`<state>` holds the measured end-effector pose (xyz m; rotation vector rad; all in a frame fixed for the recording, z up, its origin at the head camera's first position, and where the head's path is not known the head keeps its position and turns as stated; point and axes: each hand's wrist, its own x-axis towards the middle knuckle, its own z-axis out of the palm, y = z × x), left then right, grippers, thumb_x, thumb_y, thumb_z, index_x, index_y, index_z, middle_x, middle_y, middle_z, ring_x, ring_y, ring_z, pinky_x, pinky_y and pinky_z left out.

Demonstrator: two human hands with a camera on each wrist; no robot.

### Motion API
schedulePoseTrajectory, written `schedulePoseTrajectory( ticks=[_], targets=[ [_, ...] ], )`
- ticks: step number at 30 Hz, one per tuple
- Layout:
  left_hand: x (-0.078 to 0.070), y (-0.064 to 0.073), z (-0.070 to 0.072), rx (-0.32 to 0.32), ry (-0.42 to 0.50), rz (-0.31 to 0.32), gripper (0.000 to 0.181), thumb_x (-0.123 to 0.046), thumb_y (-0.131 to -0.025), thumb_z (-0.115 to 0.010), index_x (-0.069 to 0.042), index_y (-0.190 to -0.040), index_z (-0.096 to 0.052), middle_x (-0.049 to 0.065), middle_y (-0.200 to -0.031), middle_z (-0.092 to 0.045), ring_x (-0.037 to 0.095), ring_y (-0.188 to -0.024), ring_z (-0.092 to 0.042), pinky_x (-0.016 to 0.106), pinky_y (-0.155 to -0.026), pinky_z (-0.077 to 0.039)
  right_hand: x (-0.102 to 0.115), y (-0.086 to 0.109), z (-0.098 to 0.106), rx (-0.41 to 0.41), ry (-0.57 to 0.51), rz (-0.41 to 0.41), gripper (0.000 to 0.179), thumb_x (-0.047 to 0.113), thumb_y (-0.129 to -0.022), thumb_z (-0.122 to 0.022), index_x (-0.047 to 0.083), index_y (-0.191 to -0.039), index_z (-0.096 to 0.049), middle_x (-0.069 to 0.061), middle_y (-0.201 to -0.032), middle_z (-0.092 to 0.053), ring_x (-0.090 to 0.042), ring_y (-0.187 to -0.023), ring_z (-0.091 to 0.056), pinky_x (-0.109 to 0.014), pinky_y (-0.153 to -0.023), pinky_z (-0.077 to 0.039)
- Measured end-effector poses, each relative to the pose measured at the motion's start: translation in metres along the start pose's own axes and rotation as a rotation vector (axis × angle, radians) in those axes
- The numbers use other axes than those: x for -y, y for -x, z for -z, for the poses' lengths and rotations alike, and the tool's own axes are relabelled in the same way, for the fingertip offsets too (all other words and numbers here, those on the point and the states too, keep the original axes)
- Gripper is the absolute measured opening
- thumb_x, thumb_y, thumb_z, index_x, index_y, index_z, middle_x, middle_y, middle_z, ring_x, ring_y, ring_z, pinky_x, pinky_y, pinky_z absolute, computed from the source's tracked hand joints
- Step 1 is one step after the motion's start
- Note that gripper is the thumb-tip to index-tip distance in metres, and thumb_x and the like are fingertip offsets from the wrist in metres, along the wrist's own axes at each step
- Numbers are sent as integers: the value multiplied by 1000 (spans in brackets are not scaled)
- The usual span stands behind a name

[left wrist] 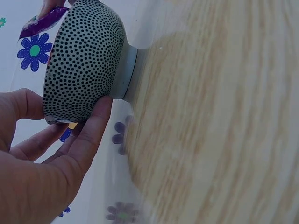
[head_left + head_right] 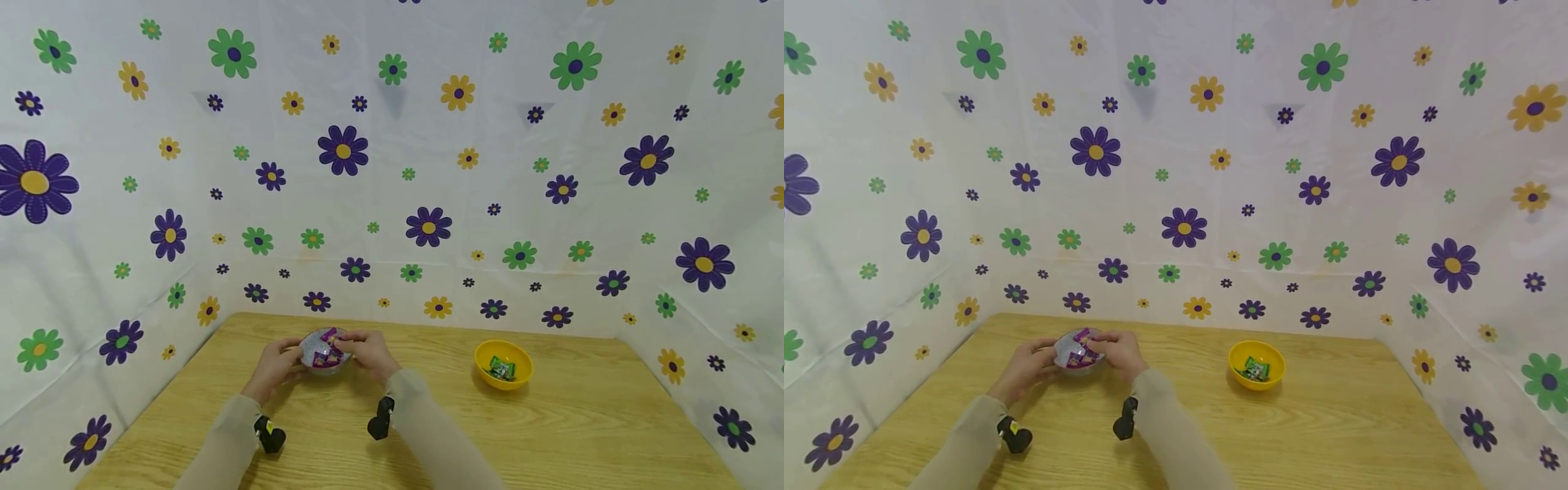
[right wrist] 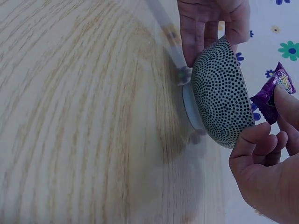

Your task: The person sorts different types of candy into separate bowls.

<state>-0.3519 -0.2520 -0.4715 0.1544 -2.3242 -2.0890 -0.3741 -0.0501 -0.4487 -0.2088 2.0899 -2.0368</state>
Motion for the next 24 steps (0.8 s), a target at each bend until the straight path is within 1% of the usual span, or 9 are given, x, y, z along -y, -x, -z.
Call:
schedulePoseTrajectory(
  ticks=[2, 6, 11, 16, 21, 24],
  targets=[
    [0, 0, 0, -1, 3, -2, 37, -9, -92, -45, 4, -126, -44, 25, -118, -50, 29, -94, -58, 40, -75, -51, 0, 0, -2, -18, 22, 3, 19, 19, -76, -73, 7, -90, -70, 0, -89, -58, -12, -65, -42, -24, -51, -31],
    [1, 0, 0, 0, 7, -5, 37, -9, -92, -45, 4, -127, -44, 26, -117, -51, 29, -93, -58, 39, -75, -51, -3, 1, -5, -33, 68, 5, 17, 19, -75, -73, 8, -89, -71, 0, -90, -58, -10, -58, -38, -23, -48, -31],
    [1, -1, 0, 5, 6, -3, 38, -10, -92, -45, 3, -127, -44, 25, -116, -51, 28, -92, -59, 40, -76, -51, -3, 3, -6, -13, 79, -6, 17, 19, -75, -73, 9, -89, -72, 0, -91, -58, -10, -60, -38, -24, -51, -31],
    [1, -2, 1, 6, 17, -9, 37, -9, -92, -46, 4, -126, -44, 24, -115, -52, 27, -91, -59, 42, -76, -50, -2, 2, -4, 11, 100, -15, 16, 19, -76, -73, 10, -89, -73, 1, -89, -59, -10, -63, -40, -29, -57, -32],
    [2, -2, 1, 9, 5, -14, 37, -9, -92, -45, 4, -127, -43, 25, -115, -51, 27, -90, -59, 42, -77, -50, -1, 4, -2, 30, 101, -18, 17, 19, -78, -71, 9, -91, -73, 2, -84, -61, -10, -53, -36, -31, -55, -30],
    [3, -2, 0, 10, 3, -11, 37, -9, -92, -45, 4, -127, -43, 25, -115, -52, 28, -91, -59, 41, -76, -51, 0, 5, -1, 33, 86, -22, 18, 19, -79, -70, 8, -93, -72, 1, -84, -62, -11, -52, -34, -31, -54, -30]
  ],
)
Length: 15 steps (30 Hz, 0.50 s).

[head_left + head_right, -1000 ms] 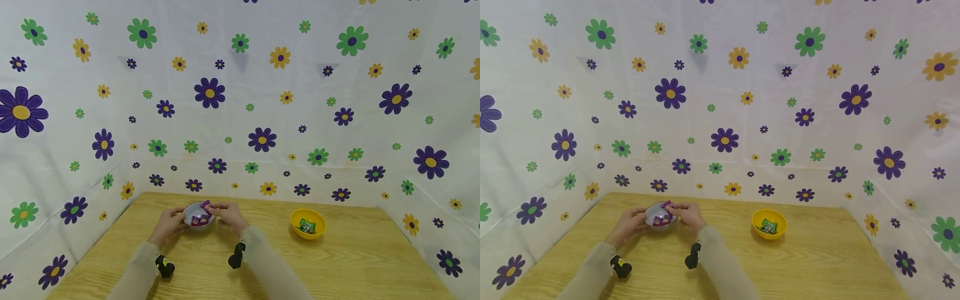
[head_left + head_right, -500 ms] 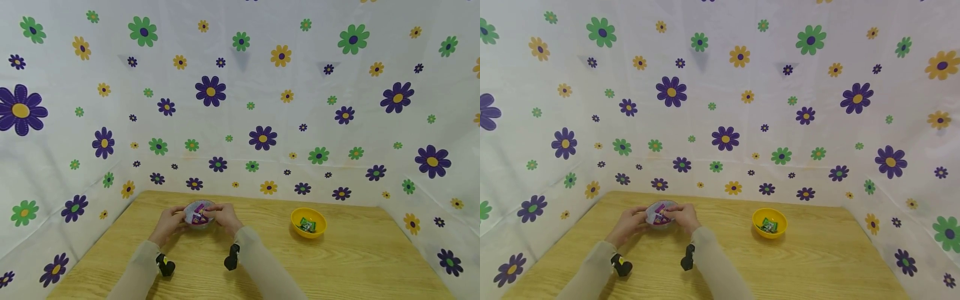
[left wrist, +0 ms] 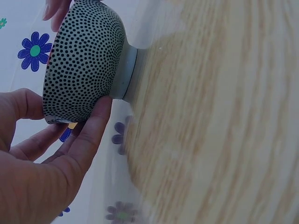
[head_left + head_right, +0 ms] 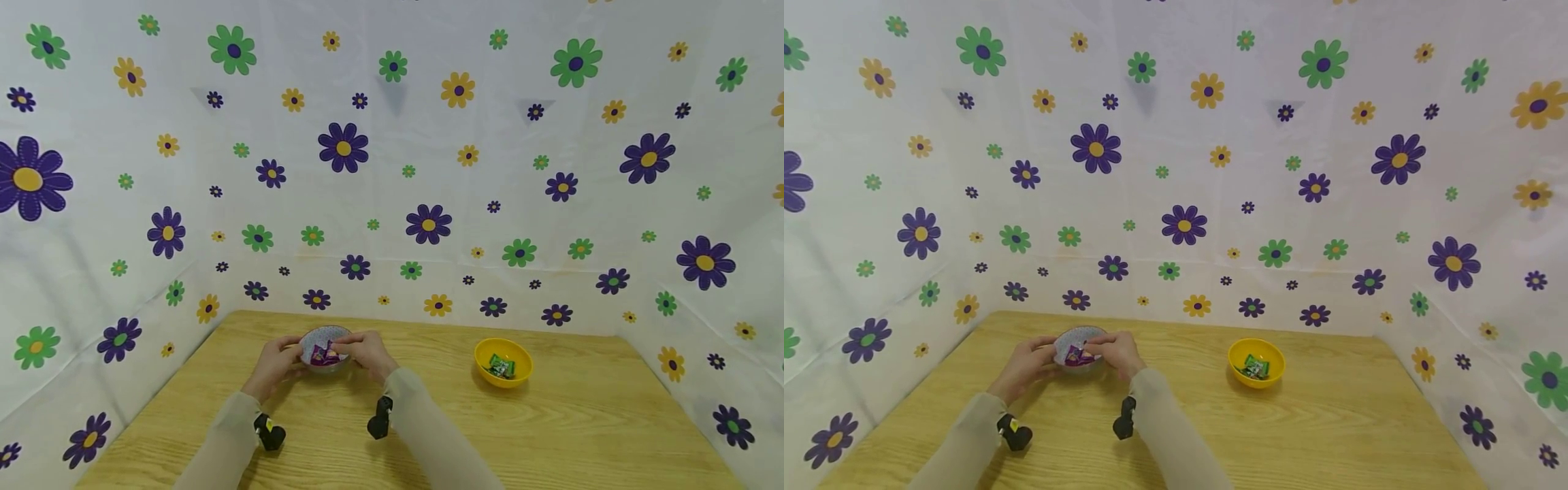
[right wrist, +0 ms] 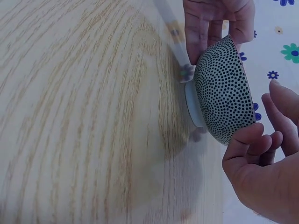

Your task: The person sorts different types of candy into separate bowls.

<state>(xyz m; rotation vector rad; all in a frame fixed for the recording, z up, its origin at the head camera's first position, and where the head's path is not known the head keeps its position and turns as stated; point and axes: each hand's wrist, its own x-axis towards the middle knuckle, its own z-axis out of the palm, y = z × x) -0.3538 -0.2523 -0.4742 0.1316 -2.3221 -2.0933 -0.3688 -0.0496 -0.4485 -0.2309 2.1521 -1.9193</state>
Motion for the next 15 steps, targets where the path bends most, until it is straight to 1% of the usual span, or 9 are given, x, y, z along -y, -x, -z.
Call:
schedulePoseTrajectory(
  ticks=[3, 7, 9, 12, 15],
  targets=[
    [0, 1, -1, 7, 0, 5, 38, -10, -92, -45, 4, -128, -43, 26, -116, -51, 29, -93, -59, 40, -75, -51, 0, 2, 2, -2, -5, -6, 18, 20, -79, -70, 9, -94, -72, 1, -87, -63, -12, -58, -39, -31, -56, -33],
    [0, 1, -2, 4, 7, 12, 38, -10, -92, -45, 4, -128, -43, 26, -118, -50, 29, -94, -58, 41, -76, -51, -2, 2, 5, -4, -23, -7, 19, 23, -79, -70, 12, -94, -72, 2, -94, -62, -16, -76, -48, -33, -64, -39],
    [0, 1, -2, -1, 1, 8, 39, -10, -92, -45, 4, -128, -42, 27, -118, -50, 29, -94, -58, 41, -76, -50, -3, 1, 8, 2, -43, 2, 21, 24, -79, -70, 11, -96, -71, 2, -97, -62, -17, -84, -50, -34, -68, -42],
    [0, 1, -1, -14, -9, -2, 39, -10, -92, -46, 5, -127, -43, 27, -118, -50, 28, -94, -58, 41, -77, -50, -5, 1, 15, 21, -86, 28, 25, 22, -81, -68, 8, -102, -69, 1, -101, -61, -19, -87, -51, -35, -70, -43],
    [0, -1, -1, -33, -22, -9, 37, -11, -91, -47, 5, -125, -46, 25, -118, -50, 27, -95, -57, 40, -79, -50, -7, 2, 22, 35, -115, 48, 28, 21, -83, -65, 5, -106, -67, -1, -103, -61, -20, -89, -51, -35, -72, -44]
  ],
)
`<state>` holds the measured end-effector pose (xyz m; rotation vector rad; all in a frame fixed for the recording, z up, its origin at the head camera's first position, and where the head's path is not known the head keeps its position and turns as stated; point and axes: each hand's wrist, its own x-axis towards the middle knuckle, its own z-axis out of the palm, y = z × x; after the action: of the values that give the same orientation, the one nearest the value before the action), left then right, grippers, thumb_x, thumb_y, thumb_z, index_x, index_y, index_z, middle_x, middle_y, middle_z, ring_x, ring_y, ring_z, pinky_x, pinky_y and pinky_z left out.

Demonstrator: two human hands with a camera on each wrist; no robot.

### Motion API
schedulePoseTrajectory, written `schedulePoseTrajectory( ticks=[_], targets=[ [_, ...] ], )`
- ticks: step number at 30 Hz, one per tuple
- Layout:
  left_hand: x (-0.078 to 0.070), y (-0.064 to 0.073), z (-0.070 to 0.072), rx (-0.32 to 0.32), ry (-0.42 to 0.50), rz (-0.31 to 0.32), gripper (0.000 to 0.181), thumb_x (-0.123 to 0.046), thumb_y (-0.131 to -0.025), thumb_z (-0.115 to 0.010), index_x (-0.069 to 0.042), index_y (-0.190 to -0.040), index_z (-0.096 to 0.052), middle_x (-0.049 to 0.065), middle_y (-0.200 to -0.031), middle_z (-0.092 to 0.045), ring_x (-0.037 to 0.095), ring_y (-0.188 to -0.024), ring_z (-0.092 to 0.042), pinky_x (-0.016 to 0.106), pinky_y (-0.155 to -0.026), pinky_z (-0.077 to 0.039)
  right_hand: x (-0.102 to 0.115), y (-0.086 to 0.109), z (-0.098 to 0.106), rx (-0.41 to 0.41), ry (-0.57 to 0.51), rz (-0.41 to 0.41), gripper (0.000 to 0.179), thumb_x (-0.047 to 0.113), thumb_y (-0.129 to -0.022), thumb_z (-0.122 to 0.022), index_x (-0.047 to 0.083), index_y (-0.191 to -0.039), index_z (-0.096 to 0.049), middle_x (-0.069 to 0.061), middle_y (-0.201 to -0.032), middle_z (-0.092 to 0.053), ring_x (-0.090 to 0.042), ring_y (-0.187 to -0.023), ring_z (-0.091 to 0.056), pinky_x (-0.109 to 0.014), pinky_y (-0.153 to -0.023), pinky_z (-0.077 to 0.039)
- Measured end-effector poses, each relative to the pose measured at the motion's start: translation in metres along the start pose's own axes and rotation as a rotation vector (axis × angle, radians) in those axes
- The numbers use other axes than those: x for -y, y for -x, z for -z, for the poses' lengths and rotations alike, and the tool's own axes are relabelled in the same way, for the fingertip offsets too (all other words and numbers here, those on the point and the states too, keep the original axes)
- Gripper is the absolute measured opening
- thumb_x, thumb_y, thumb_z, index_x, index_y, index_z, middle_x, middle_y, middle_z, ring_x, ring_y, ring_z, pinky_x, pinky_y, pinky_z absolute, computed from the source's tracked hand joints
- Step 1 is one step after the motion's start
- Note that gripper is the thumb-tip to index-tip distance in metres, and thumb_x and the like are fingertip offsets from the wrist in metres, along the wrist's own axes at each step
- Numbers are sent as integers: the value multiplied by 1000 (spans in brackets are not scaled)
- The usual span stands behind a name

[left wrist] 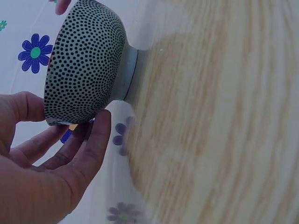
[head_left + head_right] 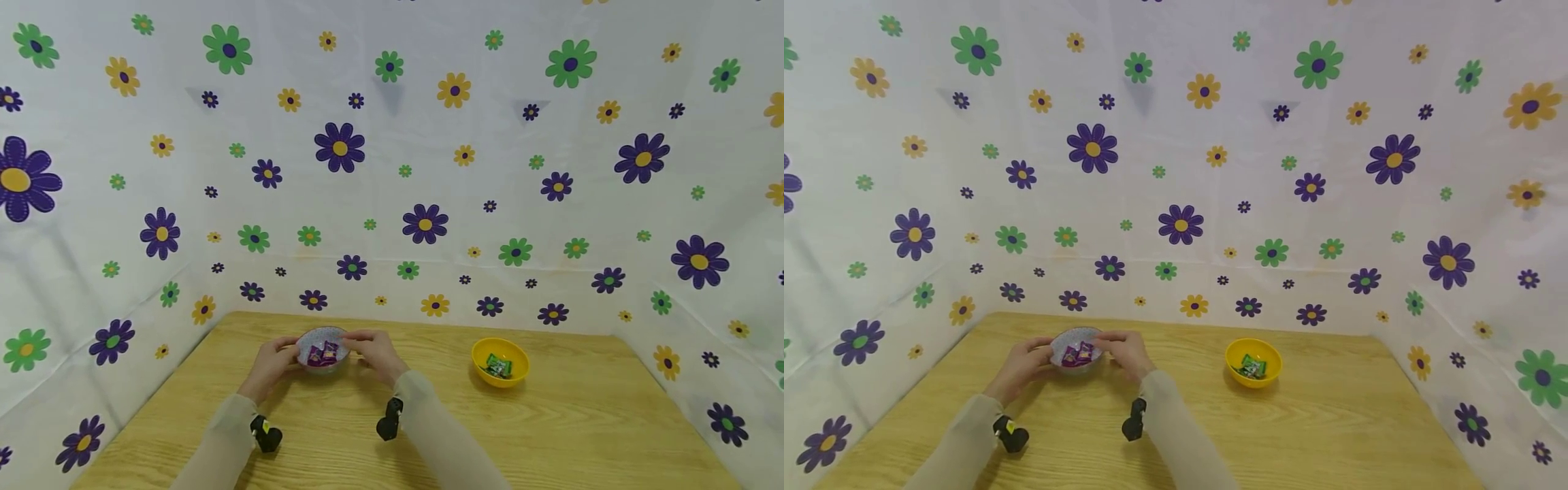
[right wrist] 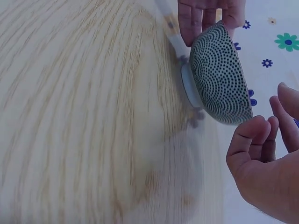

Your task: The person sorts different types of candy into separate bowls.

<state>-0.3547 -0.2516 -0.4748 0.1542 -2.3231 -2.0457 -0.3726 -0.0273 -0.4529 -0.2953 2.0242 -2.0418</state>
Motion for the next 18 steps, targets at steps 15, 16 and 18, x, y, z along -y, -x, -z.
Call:
schedulePoseTrajectory(
  ticks=[15, 16, 18],
  targets=[
    [-15, 11, -7, -201, -370, -101, 48, -26, -91, -51, 1, -131, -42, 25, -127, -45, 37, -115, -42, 47, -93, -37, -2, 31, 38, -54, 89, 69, 27, 24, -87, -61, 8, -108, -65, -5, -107, -60, -21, -95, -55, -44, -81, -48],
    [-16, 12, -8, -215, -396, -112, 50, -29, -91, -51, 0, -131, -42, 25, -128, -44, 38, -117, -40, 49, -96, -34, -3, 33, 41, -57, 107, 81, 28, 24, -88, -60, 8, -110, -64, -5, -109, -59, -21, -97, -55, -44, -82, -47],
    [-18, 13, -11, -232, -436, -150, 53, -34, -91, -51, 1, -131, -42, 25, -131, -41, 39, -121, -36, 50, -98, -30, -3, 37, 46, -63, 162, 112, 30, 26, -89, -58, 9, -113, -62, -5, -112, -58, -22, -100, -54, -42, -83, -47]
  ],
)
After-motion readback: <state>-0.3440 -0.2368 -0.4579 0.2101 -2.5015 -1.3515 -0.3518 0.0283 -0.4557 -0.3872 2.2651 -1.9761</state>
